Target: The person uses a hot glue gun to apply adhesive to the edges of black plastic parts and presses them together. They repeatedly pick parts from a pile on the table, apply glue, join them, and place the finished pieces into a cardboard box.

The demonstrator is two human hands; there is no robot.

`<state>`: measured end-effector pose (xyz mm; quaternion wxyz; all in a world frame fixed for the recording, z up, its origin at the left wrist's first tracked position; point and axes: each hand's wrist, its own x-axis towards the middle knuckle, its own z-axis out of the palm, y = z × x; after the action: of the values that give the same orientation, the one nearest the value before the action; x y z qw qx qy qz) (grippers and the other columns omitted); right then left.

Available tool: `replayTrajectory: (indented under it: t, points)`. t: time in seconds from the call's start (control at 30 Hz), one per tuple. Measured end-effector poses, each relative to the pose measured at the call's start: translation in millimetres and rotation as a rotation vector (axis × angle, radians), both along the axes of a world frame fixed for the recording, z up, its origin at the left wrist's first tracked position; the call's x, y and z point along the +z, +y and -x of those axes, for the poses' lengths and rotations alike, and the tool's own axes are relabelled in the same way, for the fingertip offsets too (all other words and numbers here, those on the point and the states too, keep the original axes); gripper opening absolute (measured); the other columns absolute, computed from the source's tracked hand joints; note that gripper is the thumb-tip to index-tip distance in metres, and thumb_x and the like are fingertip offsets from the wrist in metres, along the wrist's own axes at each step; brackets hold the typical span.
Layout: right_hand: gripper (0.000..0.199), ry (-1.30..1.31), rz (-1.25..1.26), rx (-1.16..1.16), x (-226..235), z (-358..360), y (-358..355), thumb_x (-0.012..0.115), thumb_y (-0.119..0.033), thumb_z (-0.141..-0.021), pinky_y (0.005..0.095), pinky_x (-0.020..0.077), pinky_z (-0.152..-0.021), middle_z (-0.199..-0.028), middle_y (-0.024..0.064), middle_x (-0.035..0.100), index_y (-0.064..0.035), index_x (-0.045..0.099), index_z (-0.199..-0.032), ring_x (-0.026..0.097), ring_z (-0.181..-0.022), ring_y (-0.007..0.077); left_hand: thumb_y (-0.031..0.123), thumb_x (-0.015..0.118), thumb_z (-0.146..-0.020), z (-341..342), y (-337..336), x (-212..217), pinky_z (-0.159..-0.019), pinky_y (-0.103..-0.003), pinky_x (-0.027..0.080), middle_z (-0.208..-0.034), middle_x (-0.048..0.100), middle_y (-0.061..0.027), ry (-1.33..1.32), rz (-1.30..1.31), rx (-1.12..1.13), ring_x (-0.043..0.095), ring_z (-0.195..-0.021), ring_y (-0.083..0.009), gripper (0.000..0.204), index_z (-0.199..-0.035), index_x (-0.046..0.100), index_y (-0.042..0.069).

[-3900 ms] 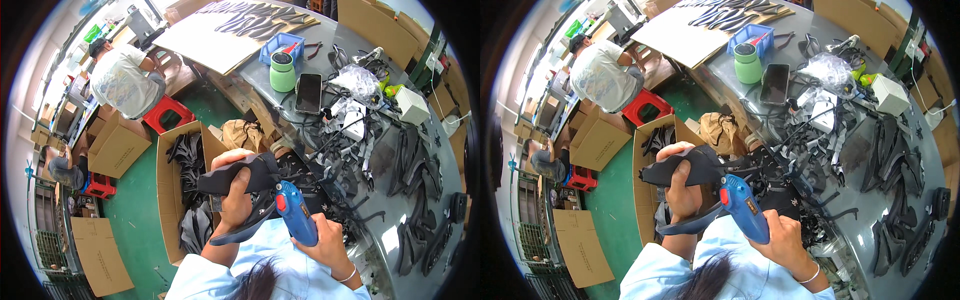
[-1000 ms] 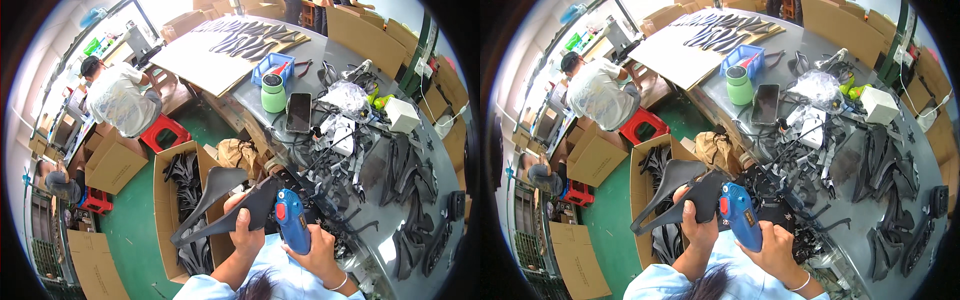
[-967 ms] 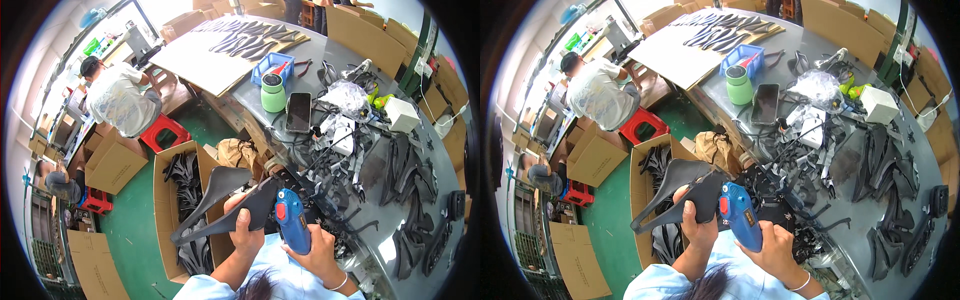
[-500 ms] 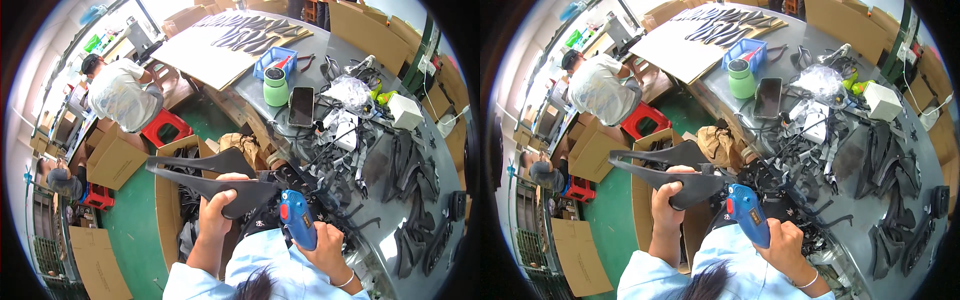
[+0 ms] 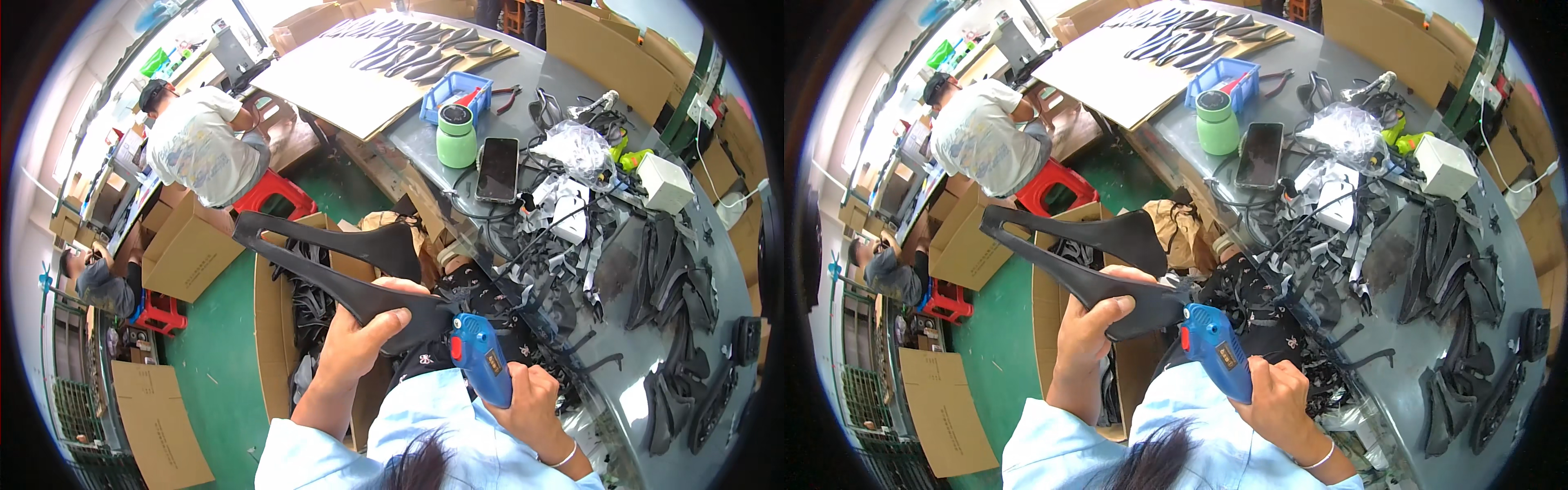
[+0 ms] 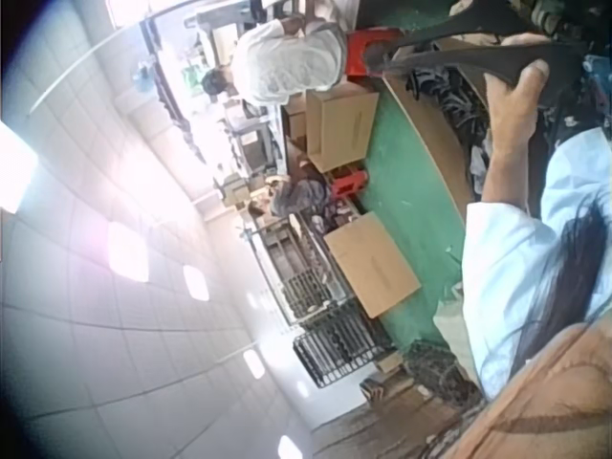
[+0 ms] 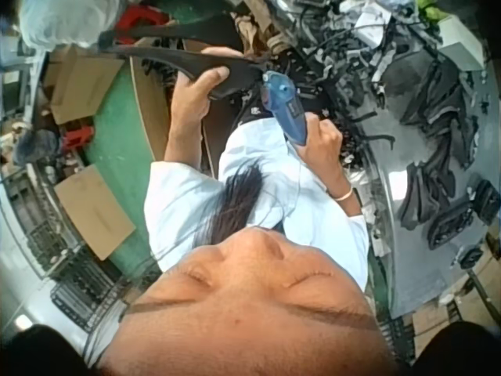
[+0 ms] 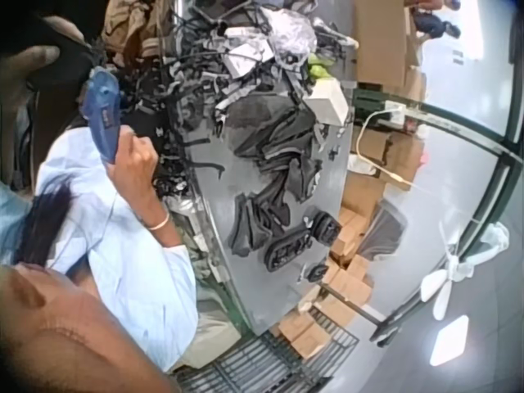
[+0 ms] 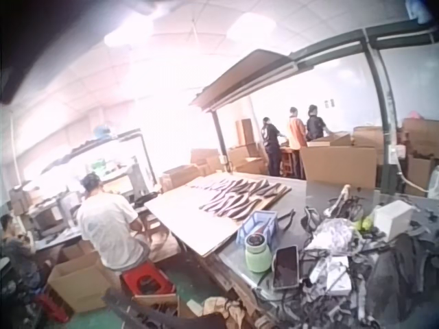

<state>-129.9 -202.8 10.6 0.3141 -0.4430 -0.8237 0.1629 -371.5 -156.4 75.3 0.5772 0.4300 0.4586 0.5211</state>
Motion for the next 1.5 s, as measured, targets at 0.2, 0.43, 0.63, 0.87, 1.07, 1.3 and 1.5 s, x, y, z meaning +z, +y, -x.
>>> replayTrajectory:
  t: [0.2, 0.43, 0.63, 0.87, 1.07, 1.3, 1.5]
  points:
    - [0.040, 0.044, -0.001, 0.028, -4, 7, -1, 0.078, -0.016, -0.063, 0.0348, 0.0422, -0.051, -0.056, 0.0090, 0.054, 0.0000, 0.052, -0.089, 0.054, -0.047, 0.0262, 0.006, 0.059, -0.079, -1, -6, -18, -0.080, -0.026, 0.046, -0.095, 0.063, -0.0062, 0.107, 0.048, 0.036, 0.058, -0.086, -0.0127, 0.025, -0.102, 0.062, -0.003]
    - [0.049, 0.012, 0.115, -0.073, -12, 4, 0, 0.082, -0.021, -0.059, 0.0388, 0.0456, -0.055, -0.064, 0.0125, 0.057, -0.0016, 0.051, -0.092, 0.058, -0.056, 0.0310, 0.021, 0.061, -0.088, 57, -34, -129, -0.079, -0.034, 0.048, -0.098, 0.064, -0.0046, -0.402, 0.286, 0.615, 0.061, -0.091, -0.0169, 0.025, -0.109, 0.056, 0.008]
    - [0.053, 0.030, 0.303, -0.149, -25, 2, -9, 0.083, -0.021, -0.058, 0.0401, 0.0460, -0.058, -0.069, 0.0160, 0.058, -0.0028, 0.048, -0.092, 0.060, -0.062, 0.0347, 0.031, 0.061, -0.089, 122, -83, -258, -0.071, -0.033, 0.055, -0.096, 0.063, -0.0076, -0.610, 0.122, 1.311, 0.064, -0.082, -0.0224, 0.033, -0.109, 0.052, 0.006]
    - [0.053, 0.053, 0.408, -0.135, -19, 7, -6, 0.083, -0.021, -0.059, 0.0380, 0.0467, -0.059, -0.070, 0.0154, 0.058, -0.0028, 0.046, -0.092, 0.060, -0.061, 0.0332, 0.027, 0.052, -0.093, 137, -167, -389, -0.073, -0.034, 0.055, -0.103, 0.060, -0.0186, -0.746, 0.533, 1.440, 0.064, -0.092, -0.0293, 0.034, -0.114, 0.043, 0.002]
    - [0.053, 0.038, 0.360, -0.205, -20, -7, -5, 0.084, -0.029, -0.061, 0.0384, 0.0487, -0.058, -0.071, 0.0144, 0.061, -0.0044, 0.050, -0.093, 0.062, -0.062, 0.0316, 0.017, 0.050, -0.092, 83, -85, -327, -0.068, -0.031, 0.052, -0.095, 0.062, -0.0130, -0.438, 0.551, 0.989, 0.062, -0.083, -0.0236, 0.019, -0.106, 0.052, 0.004]
    - [0.049, 0.230, 0.162, -0.237, -21, -24, -3, 0.081, -0.034, -0.065, 0.0365, 0.0498, -0.052, -0.065, 0.0131, 0.059, -0.0035, 0.053, -0.092, 0.062, -0.057, 0.0295, 0.025, 0.054, -0.093, -42, 51, -159, -0.063, -0.022, 0.048, -0.082, 0.064, -0.0040, -0.170, 0.122, 0.260, 0.061, -0.071, -0.0114, 0.019, -0.097, 0.058, 0.006]
    - [0.050, 0.481, 0.041, -0.395, -30, -52, -19, 0.082, -0.029, -0.066, 0.0353, 0.0505, -0.052, -0.064, 0.0126, 0.060, -0.0002, 0.052, -0.092, 0.063, -0.056, 0.0269, 0.028, 0.052, -0.093, -219, 116, -95, -0.070, -0.027, 0.049, -0.098, 0.063, -0.0106, 0.034, 0.038, -0.442, 0.061, -0.085, -0.0155, 0.035, -0.109, 0.055, -0.002]
